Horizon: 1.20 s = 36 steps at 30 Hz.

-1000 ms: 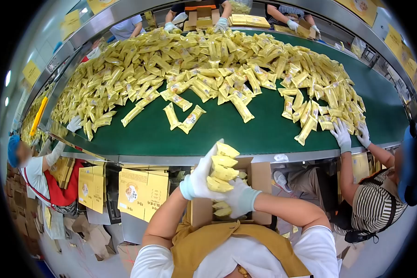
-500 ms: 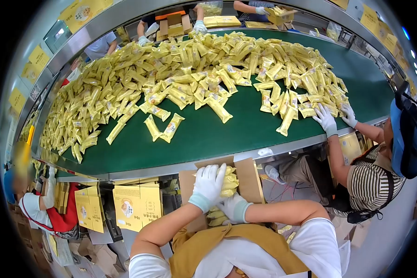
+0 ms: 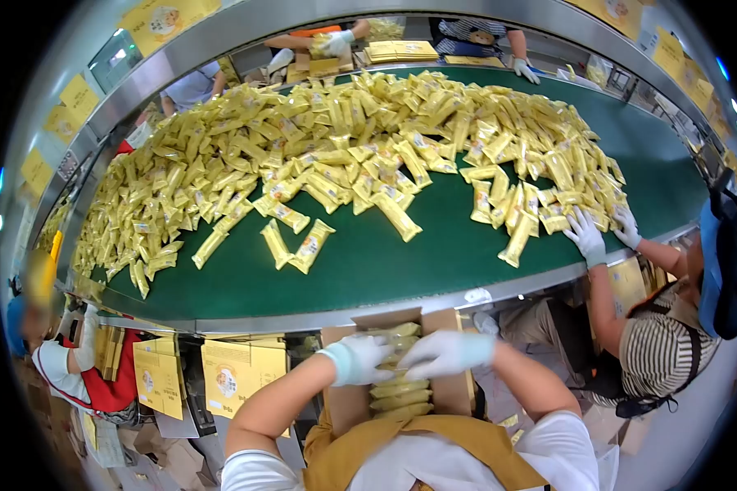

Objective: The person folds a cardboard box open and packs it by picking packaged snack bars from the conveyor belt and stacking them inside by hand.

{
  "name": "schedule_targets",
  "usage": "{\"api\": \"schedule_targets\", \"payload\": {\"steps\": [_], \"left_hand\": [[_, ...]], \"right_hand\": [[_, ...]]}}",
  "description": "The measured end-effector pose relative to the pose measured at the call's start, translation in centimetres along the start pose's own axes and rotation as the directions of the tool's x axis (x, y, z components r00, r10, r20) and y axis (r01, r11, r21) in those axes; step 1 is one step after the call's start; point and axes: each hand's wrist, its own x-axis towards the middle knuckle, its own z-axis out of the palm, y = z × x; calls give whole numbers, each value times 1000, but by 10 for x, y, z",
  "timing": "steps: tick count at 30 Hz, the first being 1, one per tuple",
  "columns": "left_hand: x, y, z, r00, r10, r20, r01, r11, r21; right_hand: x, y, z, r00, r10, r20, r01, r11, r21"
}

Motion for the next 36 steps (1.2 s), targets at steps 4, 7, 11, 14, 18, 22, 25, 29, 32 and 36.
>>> {"api": "schedule_targets", "payload": {"steps": [4,7,11,14,18,22,25,29,32,36], "left_hand": [[-42,-102,-6,881,16,-473,-323,750,-577],[-28,-187,11,363,-510,-780,-113,807,-580],[0,-257,-6,138,-637,-759,308,756,-578],[31,-274,-41,185,-776,-604,416,618,-667],[72,-233,-84,325,-776,-540,592,612,-524],[94,-187,-80,426,-662,-616,654,696,-295],[96,-173,-58,583,-395,-710,488,869,-83],[91,-158,-22,668,32,-744,193,957,215],[57,-142,-15,548,2,-837,165,980,110],[14,-167,27,188,-228,-955,192,962,-192]], "right_hand": [[-47,67,-80,556,102,-825,-190,982,-6],[-73,152,-135,133,37,-990,-727,683,-73],[-55,229,-181,28,167,-986,-779,622,83],[-6,184,-197,-13,315,-949,-837,516,183],[52,148,-186,222,330,-918,-875,482,-39],[95,139,-156,436,125,-891,-787,533,-311],[107,127,-132,601,43,-798,-666,579,-471],[82,125,-105,805,-72,-589,-445,583,-680],[46,115,-92,892,-91,-443,-323,558,-765],[-2,115,-79,823,-113,-556,-347,674,-652]]}}
